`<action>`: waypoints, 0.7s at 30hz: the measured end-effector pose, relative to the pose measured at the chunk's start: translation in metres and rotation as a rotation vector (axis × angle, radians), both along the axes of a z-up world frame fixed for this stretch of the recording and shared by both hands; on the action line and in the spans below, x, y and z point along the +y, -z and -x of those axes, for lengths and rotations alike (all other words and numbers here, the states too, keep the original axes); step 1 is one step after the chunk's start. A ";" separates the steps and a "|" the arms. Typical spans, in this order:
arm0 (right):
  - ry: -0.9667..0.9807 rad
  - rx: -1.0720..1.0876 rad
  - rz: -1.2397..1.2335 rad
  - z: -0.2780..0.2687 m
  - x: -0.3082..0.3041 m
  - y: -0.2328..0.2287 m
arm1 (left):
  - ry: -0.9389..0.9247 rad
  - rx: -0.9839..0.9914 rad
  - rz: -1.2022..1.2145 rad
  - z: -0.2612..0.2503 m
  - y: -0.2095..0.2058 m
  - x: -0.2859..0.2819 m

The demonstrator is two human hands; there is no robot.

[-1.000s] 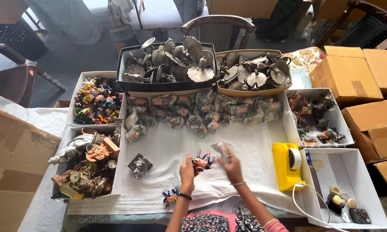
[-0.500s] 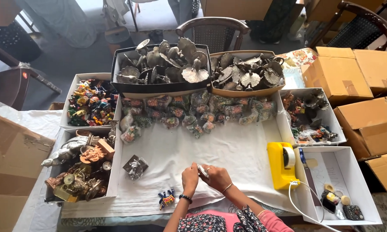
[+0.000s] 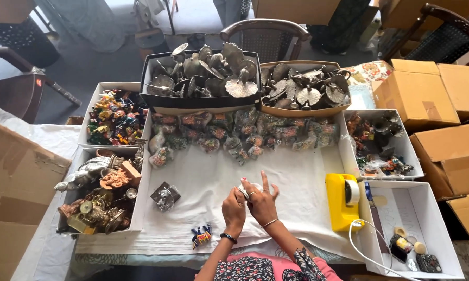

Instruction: The person wipes and cleans small toy figurines by hand, wrapping them individually in white paper and placing them into a shipping box in a warehouse environment.

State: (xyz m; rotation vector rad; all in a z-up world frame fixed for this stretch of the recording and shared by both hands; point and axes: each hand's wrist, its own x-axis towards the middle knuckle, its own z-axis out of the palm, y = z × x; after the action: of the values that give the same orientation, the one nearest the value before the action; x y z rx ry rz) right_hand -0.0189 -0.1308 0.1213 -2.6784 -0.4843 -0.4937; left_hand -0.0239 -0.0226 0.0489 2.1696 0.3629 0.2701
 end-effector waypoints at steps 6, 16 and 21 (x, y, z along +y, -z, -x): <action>-0.149 -0.108 -0.156 -0.003 -0.006 0.024 | -0.045 -0.135 0.284 -0.001 -0.005 0.003; 0.002 0.177 -0.128 0.001 -0.010 0.047 | -0.043 -0.180 0.206 0.005 -0.002 0.001; -0.010 0.142 -0.220 -0.002 -0.013 0.037 | 0.111 -0.236 0.143 0.006 -0.009 0.001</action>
State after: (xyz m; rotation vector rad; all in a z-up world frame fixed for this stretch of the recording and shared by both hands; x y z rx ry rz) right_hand -0.0170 -0.1434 0.0847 -2.4767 -0.3782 -0.3302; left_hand -0.0301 -0.0217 0.0575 1.9832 0.1236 0.4197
